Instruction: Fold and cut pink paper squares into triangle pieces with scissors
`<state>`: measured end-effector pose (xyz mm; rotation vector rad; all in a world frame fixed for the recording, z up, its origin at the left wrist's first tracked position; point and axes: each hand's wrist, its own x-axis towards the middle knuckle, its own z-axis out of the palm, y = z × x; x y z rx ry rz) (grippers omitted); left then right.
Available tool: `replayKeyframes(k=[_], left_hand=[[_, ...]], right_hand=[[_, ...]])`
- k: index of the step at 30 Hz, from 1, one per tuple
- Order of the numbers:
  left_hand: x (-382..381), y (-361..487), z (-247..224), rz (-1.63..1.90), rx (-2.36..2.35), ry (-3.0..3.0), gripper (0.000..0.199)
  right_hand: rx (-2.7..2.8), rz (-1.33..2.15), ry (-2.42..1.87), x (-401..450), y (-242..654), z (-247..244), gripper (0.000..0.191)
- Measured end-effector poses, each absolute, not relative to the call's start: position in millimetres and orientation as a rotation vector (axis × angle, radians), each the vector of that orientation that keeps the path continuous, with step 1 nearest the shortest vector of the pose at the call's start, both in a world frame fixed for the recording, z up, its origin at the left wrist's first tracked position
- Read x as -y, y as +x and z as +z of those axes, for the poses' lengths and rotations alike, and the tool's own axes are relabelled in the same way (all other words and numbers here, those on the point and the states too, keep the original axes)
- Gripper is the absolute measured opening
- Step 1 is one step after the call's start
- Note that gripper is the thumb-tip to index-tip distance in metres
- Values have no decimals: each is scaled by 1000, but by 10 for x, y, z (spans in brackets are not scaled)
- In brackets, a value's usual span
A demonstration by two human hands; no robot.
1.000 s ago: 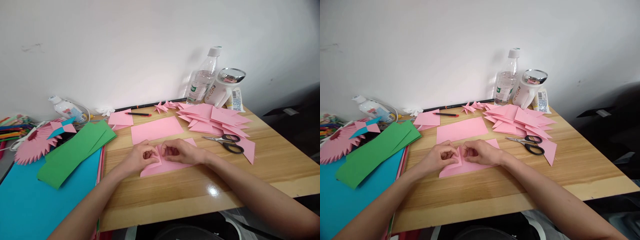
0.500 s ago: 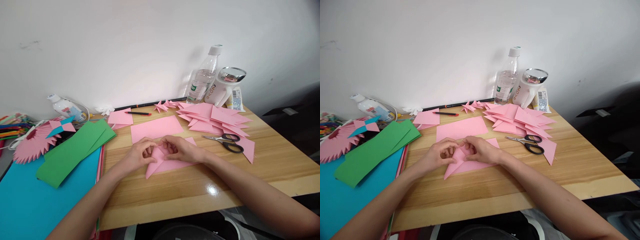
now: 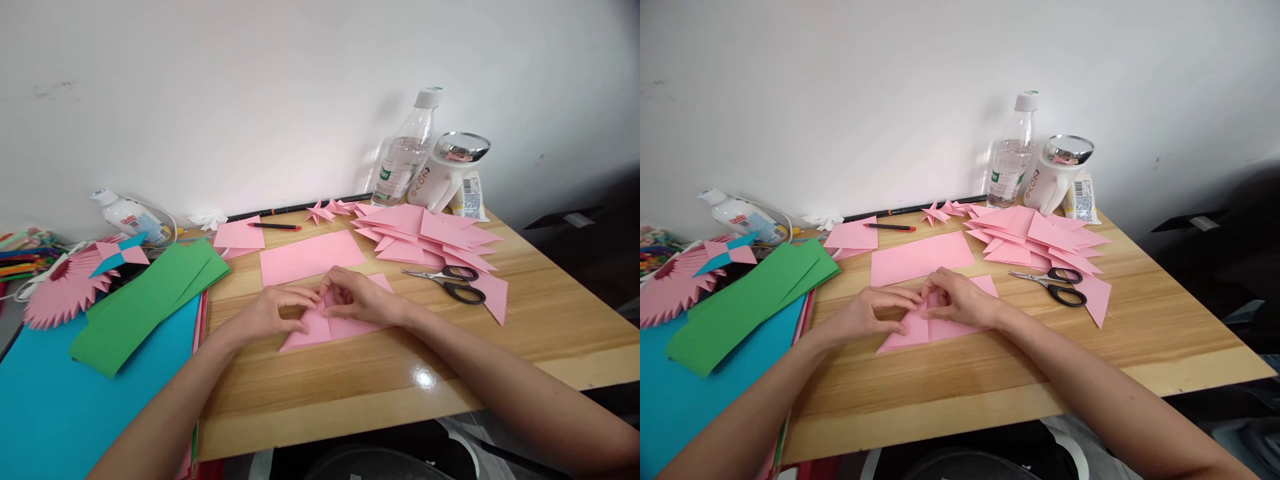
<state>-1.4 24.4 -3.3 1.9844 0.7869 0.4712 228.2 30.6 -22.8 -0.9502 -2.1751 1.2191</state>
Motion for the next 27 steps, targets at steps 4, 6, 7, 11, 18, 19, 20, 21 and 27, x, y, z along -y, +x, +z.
replayKeyframes(k=[4, 6, 7, 11, 18, 19, 20, 21, 27], left_hand=[[-236, 6, -32, 509, -770, 2059, 19], [-230, 20, -29, 507, -754, 2100, 15], [-228, 26, -27, 504, -747, 2114, 15], [-221, 34, -29, 473, -735, 2137, 16], [-220, 6, 23, 323, -799, 2154, 15], [-222, 2, 42, 279, -796, 2146, 14], [-225, -3, 63, 238, -789, 2132, 13], [-227, -7, 84, 208, -778, 2119, 11], [-234, -43, 166, 103, -767, 2156, 7]], right_hand=[[2204, 1198, -860, -297, 2280, -244, 25], [2219, 1170, -822, -294, 2276, -250, 25], [2227, 1154, -815, -292, 2273, -252, 26], [2248, 1116, -835, -279, 2255, -248, 26], [2293, 1037, -903, -261, 2236, -232, 26], [2298, 1031, -913, -261, 2236, -234, 25], [2300, 1030, -924, -261, 2237, -237, 25], [2301, 1034, -934, -261, 2238, -239, 25], [2298, 1040, -900, -255, 2241, -240, 30]])
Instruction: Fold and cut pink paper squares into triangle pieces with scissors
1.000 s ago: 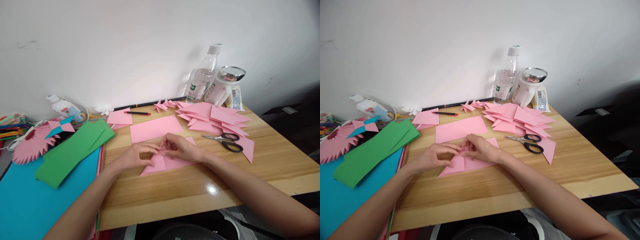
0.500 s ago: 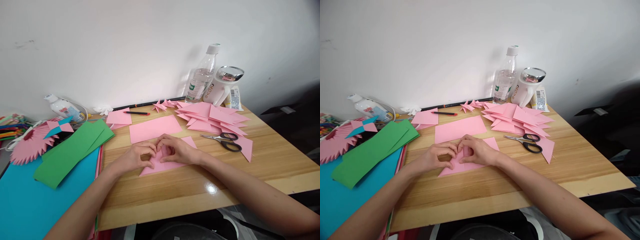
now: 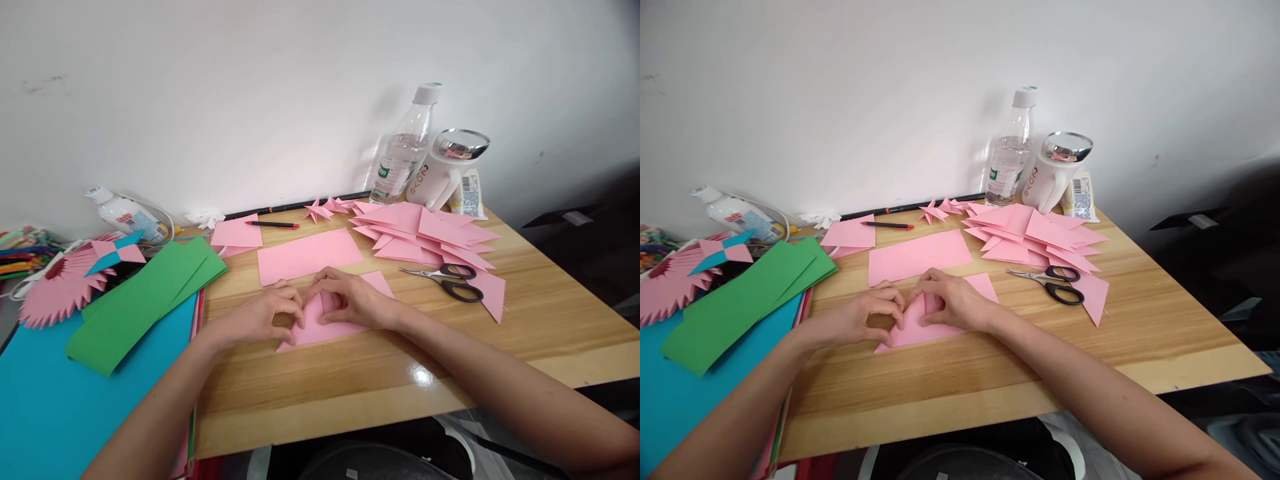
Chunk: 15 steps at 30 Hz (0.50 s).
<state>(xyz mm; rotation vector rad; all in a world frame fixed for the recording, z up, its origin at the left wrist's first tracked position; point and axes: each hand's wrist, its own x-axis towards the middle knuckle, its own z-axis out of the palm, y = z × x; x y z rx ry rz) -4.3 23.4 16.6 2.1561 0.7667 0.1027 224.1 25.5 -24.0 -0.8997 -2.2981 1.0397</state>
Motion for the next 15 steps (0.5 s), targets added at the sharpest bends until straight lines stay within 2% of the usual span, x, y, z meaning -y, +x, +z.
replayKeyframes(k=[6, 15], left_hand=[[-241, -62, 140, 148, -920, 2155, 14], [-282, -66, 66, 266, -1010, 2065, 8]], right_hand=[[2261, 1011, -921, -335, 2274, -305, 32], [2281, 938, -919, -357, 2299, -304, 33]])
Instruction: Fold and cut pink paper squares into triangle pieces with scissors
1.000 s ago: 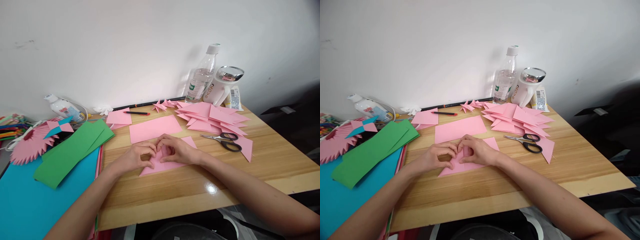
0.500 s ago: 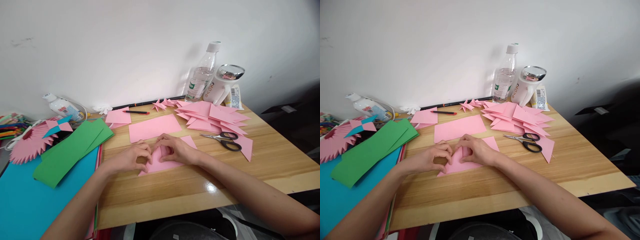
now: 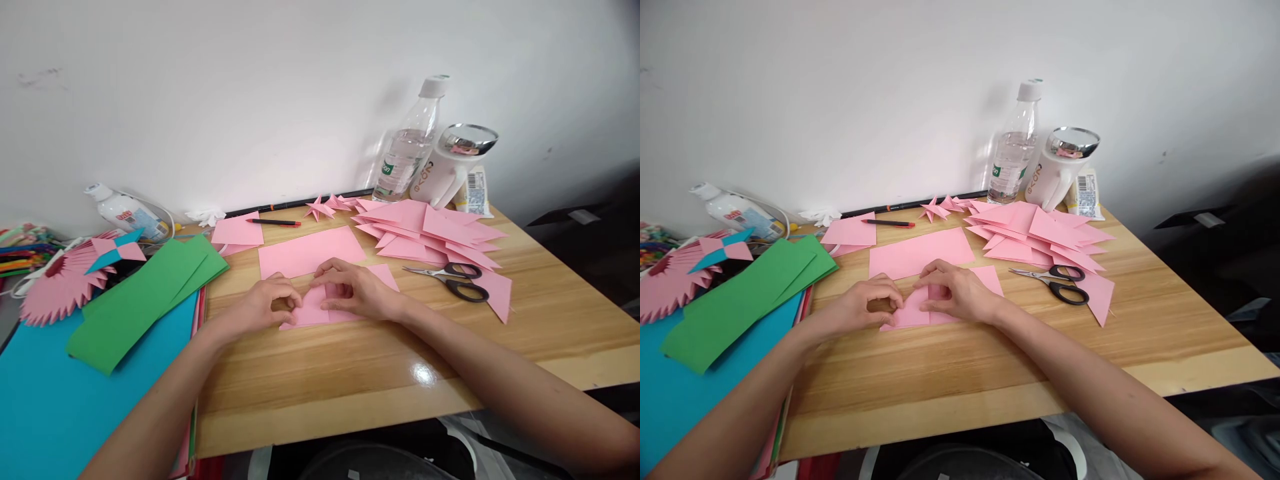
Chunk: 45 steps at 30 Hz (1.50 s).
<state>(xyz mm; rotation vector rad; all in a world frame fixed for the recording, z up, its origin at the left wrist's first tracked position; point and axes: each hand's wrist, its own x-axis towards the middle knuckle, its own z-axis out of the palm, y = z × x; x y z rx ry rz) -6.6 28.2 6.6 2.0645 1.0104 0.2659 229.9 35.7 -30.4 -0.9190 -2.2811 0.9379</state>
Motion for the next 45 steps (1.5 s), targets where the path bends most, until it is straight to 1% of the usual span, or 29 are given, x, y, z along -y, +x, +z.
replayKeyframes(k=[9, 16, 26, 36, 45], left_hand=[[-290, -96, 56, 248, -960, 2083, 3], [-297, -113, 101, 185, -945, 2061, 5], [-288, -92, 57, 229, -916, 2144, 6], [-285, -110, 103, 212, -944, 2041, 5], [-276, -72, 105, 212, -972, 2069, 9]], right_hand=[[2327, 823, -1031, -285, 2259, -333, 39], [2342, 827, -1017, -284, 2268, -309, 36], [2353, 788, -941, -277, 2270, -341, 33], [2322, 811, -958, -269, 2271, -352, 37], [2294, 858, -938, -282, 2279, -348, 29]])
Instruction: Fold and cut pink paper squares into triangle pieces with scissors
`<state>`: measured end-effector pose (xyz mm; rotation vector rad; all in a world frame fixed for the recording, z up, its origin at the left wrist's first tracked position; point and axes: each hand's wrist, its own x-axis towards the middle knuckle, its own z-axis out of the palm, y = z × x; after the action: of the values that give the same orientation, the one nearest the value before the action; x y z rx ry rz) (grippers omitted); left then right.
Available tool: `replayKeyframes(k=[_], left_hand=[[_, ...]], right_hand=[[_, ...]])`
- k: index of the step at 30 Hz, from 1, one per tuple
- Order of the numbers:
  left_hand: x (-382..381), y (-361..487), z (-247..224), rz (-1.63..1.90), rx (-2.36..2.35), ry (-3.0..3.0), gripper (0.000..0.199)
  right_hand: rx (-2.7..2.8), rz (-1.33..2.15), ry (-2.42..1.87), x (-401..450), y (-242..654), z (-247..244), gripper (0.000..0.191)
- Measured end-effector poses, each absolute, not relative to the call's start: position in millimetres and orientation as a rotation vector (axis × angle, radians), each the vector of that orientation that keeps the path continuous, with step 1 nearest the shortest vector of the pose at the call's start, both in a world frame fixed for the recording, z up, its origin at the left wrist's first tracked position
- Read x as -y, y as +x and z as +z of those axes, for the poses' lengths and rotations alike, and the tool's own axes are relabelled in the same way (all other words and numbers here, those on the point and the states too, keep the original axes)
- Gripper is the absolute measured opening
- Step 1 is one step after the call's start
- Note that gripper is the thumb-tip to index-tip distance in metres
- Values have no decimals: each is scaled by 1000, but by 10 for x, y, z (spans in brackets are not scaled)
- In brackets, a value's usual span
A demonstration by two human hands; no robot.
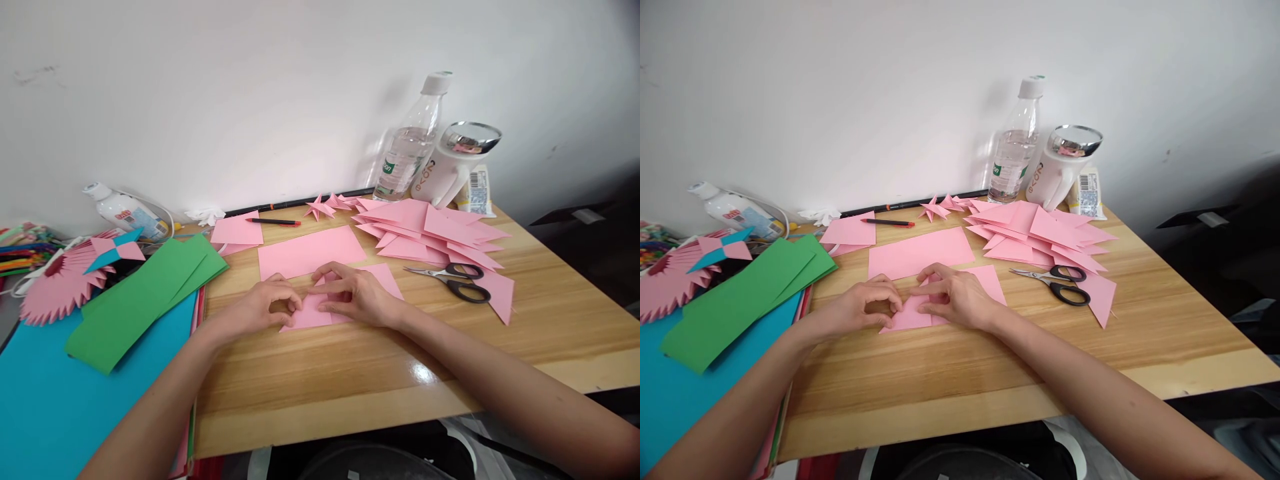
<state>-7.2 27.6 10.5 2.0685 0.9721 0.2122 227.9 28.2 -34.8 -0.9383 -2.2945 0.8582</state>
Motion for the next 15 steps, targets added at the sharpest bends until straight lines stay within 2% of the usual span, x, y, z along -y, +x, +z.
replayKeyframes(k=[15], left_hand=[[-267, -50, 110, 218, -986, 2089, 8]], right_hand=[[2272, 869, -940, -287, 2272, -371, 30]])
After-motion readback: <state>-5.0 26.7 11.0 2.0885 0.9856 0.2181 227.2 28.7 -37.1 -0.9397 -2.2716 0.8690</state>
